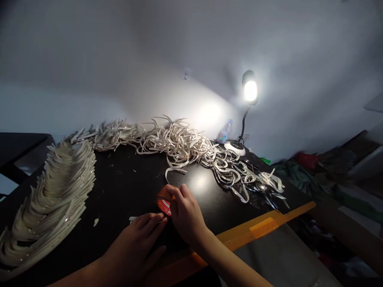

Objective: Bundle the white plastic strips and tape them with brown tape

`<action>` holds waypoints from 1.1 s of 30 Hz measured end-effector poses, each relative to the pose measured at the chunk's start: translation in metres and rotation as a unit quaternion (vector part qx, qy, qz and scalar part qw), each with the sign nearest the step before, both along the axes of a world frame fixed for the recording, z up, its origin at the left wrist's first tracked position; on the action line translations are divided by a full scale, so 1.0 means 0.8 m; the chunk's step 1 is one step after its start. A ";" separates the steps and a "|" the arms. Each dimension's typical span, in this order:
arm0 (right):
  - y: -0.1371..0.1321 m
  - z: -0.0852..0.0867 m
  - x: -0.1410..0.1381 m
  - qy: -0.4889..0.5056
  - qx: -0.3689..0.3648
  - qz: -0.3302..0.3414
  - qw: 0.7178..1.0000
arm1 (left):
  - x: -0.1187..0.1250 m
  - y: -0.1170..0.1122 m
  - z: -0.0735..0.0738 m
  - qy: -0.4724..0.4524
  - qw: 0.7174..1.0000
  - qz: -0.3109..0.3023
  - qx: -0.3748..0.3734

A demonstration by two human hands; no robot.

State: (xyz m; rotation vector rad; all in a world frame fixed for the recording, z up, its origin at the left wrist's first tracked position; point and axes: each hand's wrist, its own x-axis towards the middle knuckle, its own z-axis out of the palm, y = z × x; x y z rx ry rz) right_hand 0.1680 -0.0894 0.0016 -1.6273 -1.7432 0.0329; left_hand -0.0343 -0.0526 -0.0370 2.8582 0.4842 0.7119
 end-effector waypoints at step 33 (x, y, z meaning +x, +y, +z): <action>0.022 0.022 0.038 0.068 -0.008 -0.020 0.997 | 0.007 0.011 -0.008 -0.025 0.995 -0.011 0.093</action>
